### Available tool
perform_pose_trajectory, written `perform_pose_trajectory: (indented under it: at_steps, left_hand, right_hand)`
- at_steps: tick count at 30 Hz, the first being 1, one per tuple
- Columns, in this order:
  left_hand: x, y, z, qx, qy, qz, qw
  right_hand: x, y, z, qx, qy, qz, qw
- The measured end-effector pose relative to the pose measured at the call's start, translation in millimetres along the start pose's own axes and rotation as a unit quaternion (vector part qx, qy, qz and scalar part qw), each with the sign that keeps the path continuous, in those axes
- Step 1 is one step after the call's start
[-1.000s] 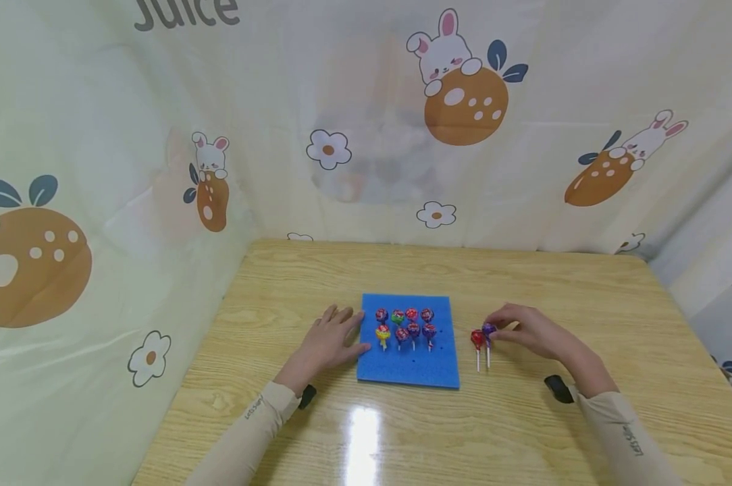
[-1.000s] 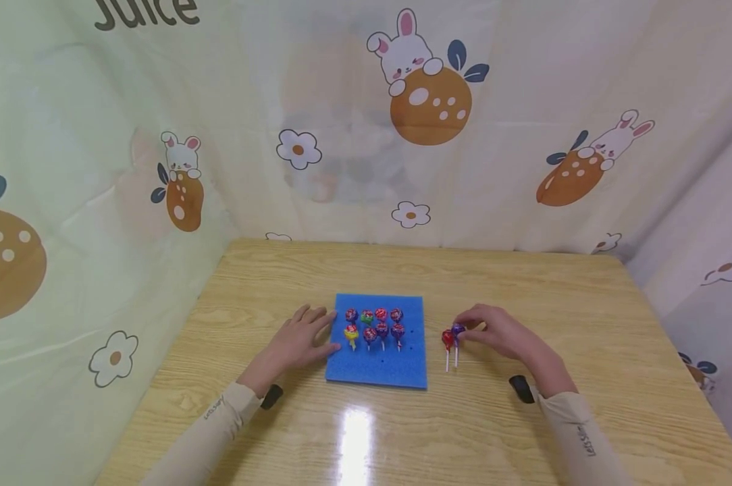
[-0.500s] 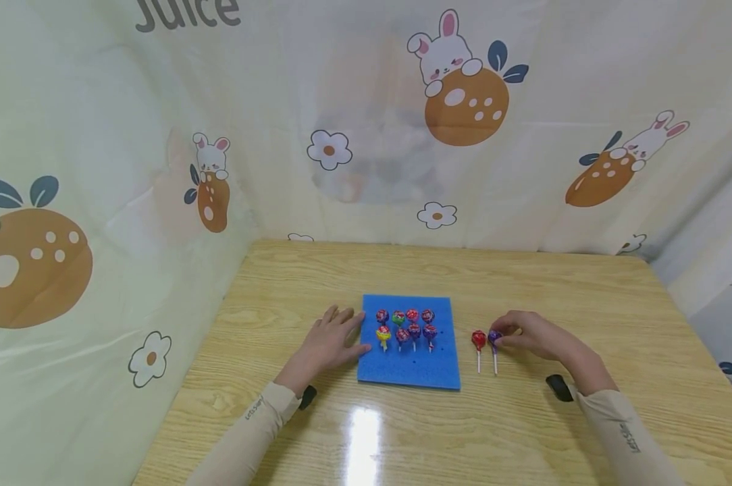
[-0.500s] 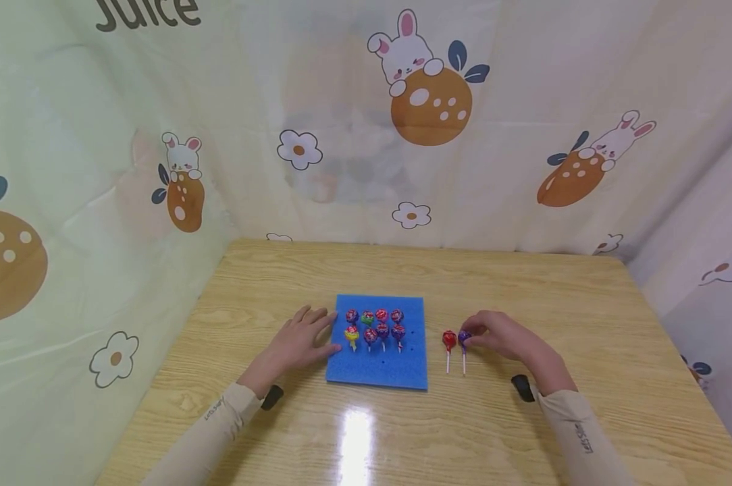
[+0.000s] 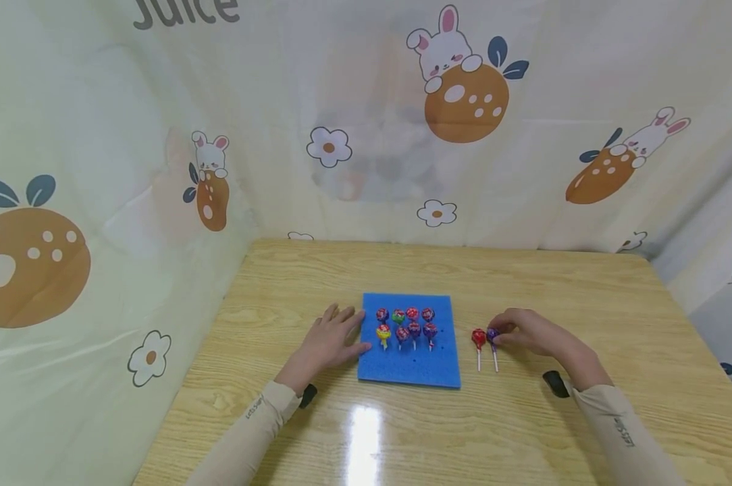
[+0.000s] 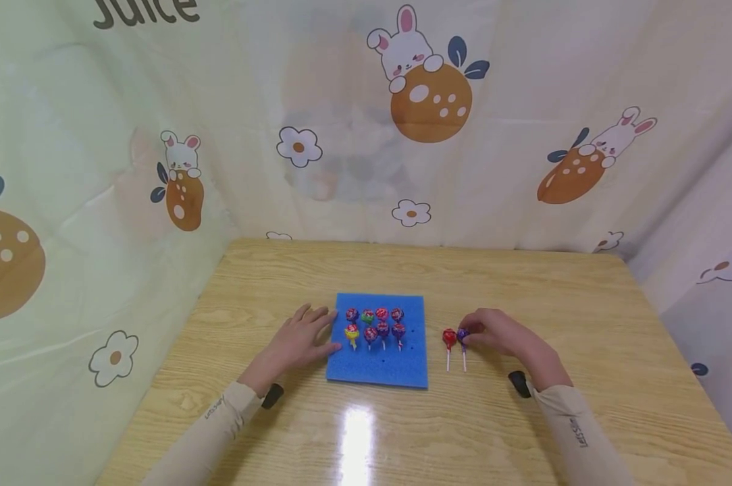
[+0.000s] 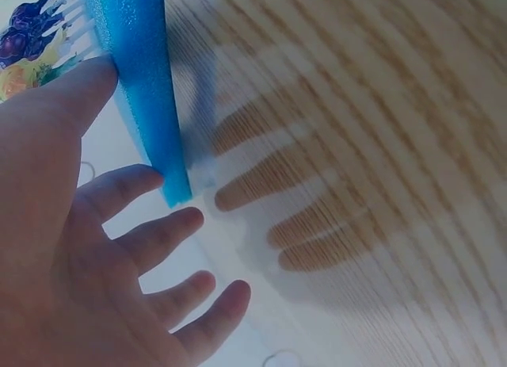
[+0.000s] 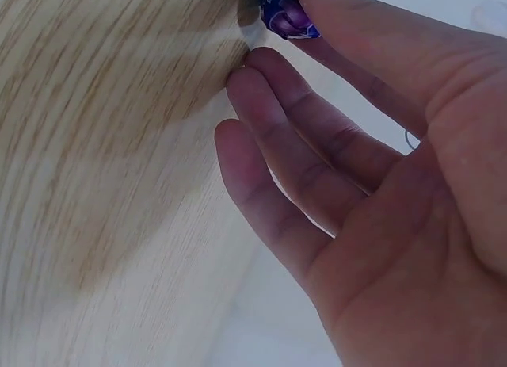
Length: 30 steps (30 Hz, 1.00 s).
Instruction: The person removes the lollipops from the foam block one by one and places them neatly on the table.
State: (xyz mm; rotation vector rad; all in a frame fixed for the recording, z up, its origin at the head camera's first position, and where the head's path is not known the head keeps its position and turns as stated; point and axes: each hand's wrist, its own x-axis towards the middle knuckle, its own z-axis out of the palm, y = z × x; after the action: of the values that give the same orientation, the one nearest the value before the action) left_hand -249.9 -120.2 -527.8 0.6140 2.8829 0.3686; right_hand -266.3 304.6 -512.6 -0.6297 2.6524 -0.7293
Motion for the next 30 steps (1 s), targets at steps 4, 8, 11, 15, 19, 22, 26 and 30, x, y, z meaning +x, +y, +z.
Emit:
perform_pose_trajectory:
  at_steps: [4, 8, 11, 15, 19, 22, 26, 30]
  left_hand:
    - [-0.8, 1.3, -2.2, -0.001, -0.001, 0.000, 1.0000]
    - [-0.7, 1.3, -2.3, -0.001, -0.003, -0.003, 1.0000]
    - [-0.6, 1.2, -2.4, -0.002, -0.005, -0.004, 1.0000]
    - [-0.6, 1.9, -3.8, -0.005, -0.006, -0.005, 1.0000]
    - [-0.8, 2.5, -4.6, -0.008, -0.006, -0.007, 0.9999]
    - [-0.7, 2.4, -4.3, -0.008, -0.006, -0.008, 0.9999]
    - [-0.5, 2.5, -4.2, -0.010, -0.006, -0.007, 0.9999]
    - [-0.7, 3.3, -4.8, -0.013, -0.009, -0.008, 0.9998]
  right_hand:
    - [-0.3, -0.4, -1.0, -0.002, -0.003, 0.003, 1.000]
    - [-0.5, -0.4, -2.8, 0.002, -0.007, -0.001, 1.000]
    - [-0.4, -0.5, -4.5, 0.005, -0.008, 0.001, 1.000]
    - [-0.4, -1.6, -7.2, 0.012, -0.009, 0.002, 1.000]
    - [-0.3, -2.5, -8.7, 0.018, -0.012, 0.006, 1.000]
    - [0.3, -2.3, -8.8, 0.018, -0.011, 0.015, 1.000]
    - [1.0, -1.4, -8.2, 0.014, -0.013, 0.018, 1.000]
    - [1.6, -1.0, -7.7, 0.011, -0.016, 0.019, 1.000]
